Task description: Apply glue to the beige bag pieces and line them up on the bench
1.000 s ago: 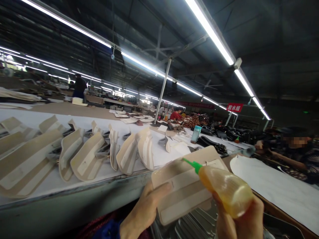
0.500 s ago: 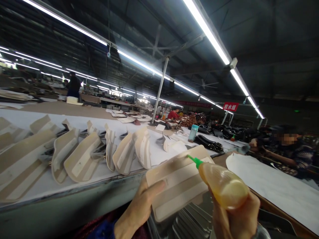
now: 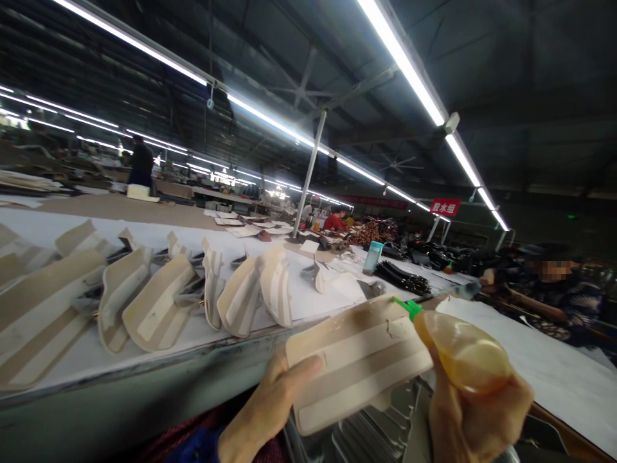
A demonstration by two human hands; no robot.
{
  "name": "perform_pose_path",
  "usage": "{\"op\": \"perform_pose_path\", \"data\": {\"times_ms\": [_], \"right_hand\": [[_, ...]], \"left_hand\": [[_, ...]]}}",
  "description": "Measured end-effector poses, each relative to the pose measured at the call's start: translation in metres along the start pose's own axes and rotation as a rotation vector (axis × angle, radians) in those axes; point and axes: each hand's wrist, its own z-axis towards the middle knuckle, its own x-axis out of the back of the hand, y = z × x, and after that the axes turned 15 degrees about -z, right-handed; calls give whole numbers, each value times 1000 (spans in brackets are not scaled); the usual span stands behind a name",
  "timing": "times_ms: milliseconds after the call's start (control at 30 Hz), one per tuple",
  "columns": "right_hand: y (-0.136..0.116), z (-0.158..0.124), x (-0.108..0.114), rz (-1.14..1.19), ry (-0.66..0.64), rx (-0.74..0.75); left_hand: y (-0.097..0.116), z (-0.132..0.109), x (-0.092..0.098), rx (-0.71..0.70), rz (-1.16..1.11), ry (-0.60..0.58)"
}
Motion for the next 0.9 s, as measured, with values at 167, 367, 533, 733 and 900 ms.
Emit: {"op": "perform_pose_path", "data": {"times_ms": [167, 367, 533, 733, 900], "right_hand": [[-1, -3, 5, 81, -63, -16], [10, -6, 1, 78, -6, 75], [10, -6, 3, 159, -104, 54], [3, 1, 2, 41, 41, 73], [7, 3, 3, -17, 6, 29]], "left_hand": [[0, 0, -1, 34, -5, 44], [-2, 1, -2, 3, -40, 102], [2, 0, -4, 10, -21, 113], [-2, -1, 3, 7, 3, 74], [-7, 0, 13, -12, 27, 56]]}}
